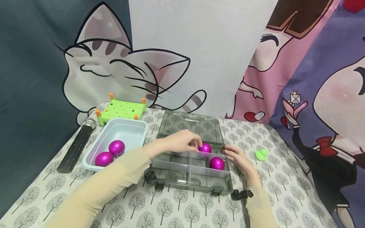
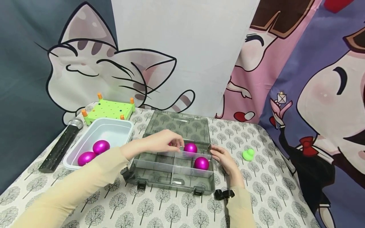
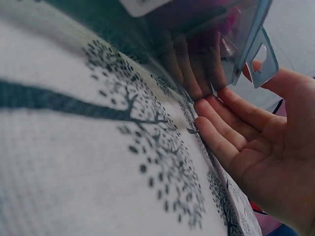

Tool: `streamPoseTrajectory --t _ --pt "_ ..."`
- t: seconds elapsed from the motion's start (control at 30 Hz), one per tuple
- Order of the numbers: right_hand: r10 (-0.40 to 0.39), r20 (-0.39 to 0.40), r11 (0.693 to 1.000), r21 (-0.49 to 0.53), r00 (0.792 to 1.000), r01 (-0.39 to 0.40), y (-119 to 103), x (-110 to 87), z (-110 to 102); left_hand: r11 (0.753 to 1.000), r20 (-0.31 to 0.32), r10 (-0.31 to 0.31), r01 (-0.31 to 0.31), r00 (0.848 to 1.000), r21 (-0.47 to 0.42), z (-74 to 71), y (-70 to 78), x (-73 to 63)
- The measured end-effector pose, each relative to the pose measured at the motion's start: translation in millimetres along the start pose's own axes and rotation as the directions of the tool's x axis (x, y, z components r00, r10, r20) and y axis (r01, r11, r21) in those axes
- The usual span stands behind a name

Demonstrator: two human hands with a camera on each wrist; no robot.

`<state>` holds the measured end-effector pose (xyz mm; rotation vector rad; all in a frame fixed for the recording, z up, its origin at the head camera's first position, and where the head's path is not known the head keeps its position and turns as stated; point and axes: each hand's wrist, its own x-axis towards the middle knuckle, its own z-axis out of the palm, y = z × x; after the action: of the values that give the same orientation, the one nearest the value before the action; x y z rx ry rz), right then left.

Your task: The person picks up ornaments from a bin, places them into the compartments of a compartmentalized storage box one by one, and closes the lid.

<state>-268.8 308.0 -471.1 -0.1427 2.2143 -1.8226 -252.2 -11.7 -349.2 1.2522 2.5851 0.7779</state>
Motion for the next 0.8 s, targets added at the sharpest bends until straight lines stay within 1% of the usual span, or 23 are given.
streamPoseTrajectory --t 0.2,0.5,0.7,0.8 --pt "0.000 -0.006 1.000 -0.005 1.000 0.000 0 1.4 -2 0.999 -0.022 -0.034 0.034 0.999 0.018 -20.4 -16.5 -21.9" --pt "0.021 0.000 1.000 -0.006 1.000 -0.021 1 1.2 -2 0.998 -0.061 -0.054 0.055 0.997 0.006 -37.3 -45.9 -59.3" --pt "0.025 -0.009 1.000 0.002 1.000 -0.025 1 0.2 -2 0.995 -0.074 -0.100 0.099 0.992 -0.021 -52.0 -61.2 -88.5" --pt "0.023 -0.010 1.000 0.015 1.000 -0.023 1 0.2 -1 0.991 -0.083 -0.132 0.132 0.988 -0.011 -59.7 -68.3 -103.9"
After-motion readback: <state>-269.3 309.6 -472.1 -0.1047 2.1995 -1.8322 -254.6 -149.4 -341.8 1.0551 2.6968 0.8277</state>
